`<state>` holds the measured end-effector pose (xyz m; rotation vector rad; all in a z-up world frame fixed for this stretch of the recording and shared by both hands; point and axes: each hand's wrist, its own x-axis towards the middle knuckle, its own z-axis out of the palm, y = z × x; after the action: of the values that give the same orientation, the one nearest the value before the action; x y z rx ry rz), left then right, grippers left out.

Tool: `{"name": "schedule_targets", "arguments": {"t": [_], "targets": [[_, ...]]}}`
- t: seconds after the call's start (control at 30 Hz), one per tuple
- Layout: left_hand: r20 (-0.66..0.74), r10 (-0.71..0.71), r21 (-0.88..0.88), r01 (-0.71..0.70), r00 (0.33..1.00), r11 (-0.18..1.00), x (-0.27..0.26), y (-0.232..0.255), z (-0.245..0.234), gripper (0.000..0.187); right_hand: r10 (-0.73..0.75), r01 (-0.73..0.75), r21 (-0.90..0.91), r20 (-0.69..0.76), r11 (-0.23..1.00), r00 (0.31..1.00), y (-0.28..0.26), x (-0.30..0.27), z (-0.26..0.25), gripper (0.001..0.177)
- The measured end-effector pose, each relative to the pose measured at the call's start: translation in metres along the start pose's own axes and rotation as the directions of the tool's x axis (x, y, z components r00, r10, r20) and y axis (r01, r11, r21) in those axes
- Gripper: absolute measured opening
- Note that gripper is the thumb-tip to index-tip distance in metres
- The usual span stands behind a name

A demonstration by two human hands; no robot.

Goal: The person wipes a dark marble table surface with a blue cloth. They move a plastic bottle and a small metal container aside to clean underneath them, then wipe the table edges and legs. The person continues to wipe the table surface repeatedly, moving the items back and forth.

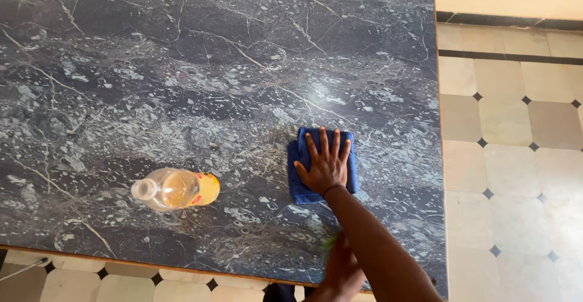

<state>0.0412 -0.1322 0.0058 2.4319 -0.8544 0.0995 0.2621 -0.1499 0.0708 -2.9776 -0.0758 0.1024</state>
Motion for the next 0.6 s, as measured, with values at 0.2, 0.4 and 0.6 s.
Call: {"name": "schedule_targets", "arguments": {"t": [0.2,0.4,0.6], "targets": [[-0.042,0.238,0.019,-0.237,0.970,0.971,0.046,0.041,0.013,0.073,-0.021,0.025,0.045,-0.076,0.999,0.997,0.001,-0.002,-0.002,0.084],[-0.035,0.020,-0.057,-0.022,0.999,0.998,-0.011,-0.020,-0.046,0.058,-0.076,0.119,0.184,-0.227,0.976,0.971,0.010,-0.012,0.001,0.089],[-0.306,-0.294,-0.191,0.244,0.905,0.951,-0.049,-0.060,-0.122,0.050,-0.213,0.241,0.173,-0.164,0.955,0.963,-0.013,-0.106,0.022,0.084]]}}
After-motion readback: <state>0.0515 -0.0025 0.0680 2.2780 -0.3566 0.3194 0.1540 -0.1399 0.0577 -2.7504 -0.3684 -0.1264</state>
